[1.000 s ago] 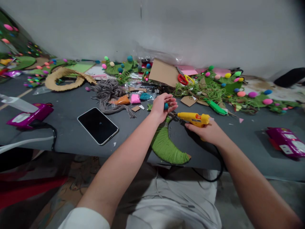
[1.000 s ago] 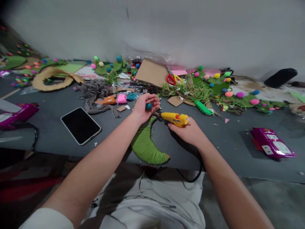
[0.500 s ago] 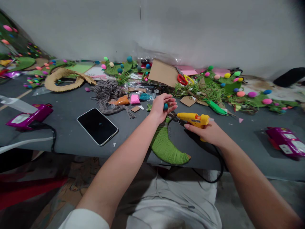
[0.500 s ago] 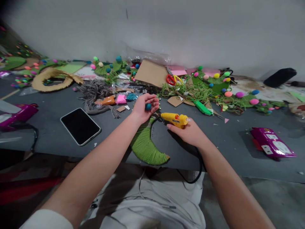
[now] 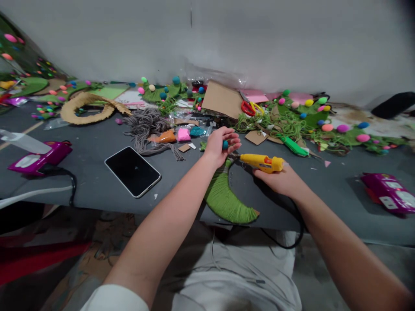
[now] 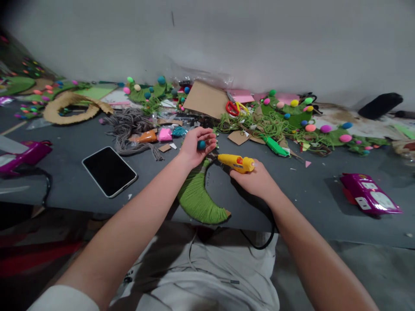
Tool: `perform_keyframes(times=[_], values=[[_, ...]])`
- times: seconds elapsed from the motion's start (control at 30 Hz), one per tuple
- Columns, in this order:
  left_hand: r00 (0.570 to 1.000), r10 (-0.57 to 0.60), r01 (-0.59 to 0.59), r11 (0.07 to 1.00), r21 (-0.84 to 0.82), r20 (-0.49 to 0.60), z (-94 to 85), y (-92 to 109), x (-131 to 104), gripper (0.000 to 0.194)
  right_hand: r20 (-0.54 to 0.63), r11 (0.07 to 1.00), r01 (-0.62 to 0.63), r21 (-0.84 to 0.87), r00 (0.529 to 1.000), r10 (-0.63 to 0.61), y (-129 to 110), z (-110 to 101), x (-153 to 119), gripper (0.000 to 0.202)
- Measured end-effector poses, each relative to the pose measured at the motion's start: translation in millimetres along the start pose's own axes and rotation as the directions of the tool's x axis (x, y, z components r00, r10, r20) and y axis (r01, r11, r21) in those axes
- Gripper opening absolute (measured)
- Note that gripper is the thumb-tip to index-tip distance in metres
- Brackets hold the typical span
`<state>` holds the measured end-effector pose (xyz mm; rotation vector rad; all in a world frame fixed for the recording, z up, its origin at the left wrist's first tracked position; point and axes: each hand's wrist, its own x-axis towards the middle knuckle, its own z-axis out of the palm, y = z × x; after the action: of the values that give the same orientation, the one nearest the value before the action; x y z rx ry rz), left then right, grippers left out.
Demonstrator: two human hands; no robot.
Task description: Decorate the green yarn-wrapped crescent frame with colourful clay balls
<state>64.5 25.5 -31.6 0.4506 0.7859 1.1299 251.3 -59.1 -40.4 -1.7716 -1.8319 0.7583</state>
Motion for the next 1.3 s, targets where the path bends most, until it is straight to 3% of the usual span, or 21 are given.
perform_keyframes(times=[0.3, 0.6, 0.87, 1.3], values=[[1.000, -0.006, 0.006, 1.000, -0.009, 0.006, -0.2, -0.3, -0.5, 0.008, -0.002, 1.000, -0.016, -0.020, 1.000, 0.016, -3.2, -3.4, -1.7, 0.019], [1.000, -0.005, 0.005, 1.000, -0.011, -0.002, -0.9, -0.5, 0.0, 0.005, 0.009, 0.997, 0.064, 0.039, 0.998, -0.064, -0.4, -6.2, -4.6, 0.017], [1.000, -0.007, 0.007, 1.000, -0.005, -0.008, 0.5, 0.2, -1.1, 0.008, -0.025, 0.990, 0.069, 0.121, 0.997, -0.067, -0.3, -6.9, -9.8, 0.036], [1.000, -0.013, 0.013, 1.000, -0.020, -0.002, -0.5, -0.6, -0.3, 0.006, -0.032, 0.996, 0.076, 0.056, 0.997, -0.074, -0.1, -7.6, -6.2, 0.027]])
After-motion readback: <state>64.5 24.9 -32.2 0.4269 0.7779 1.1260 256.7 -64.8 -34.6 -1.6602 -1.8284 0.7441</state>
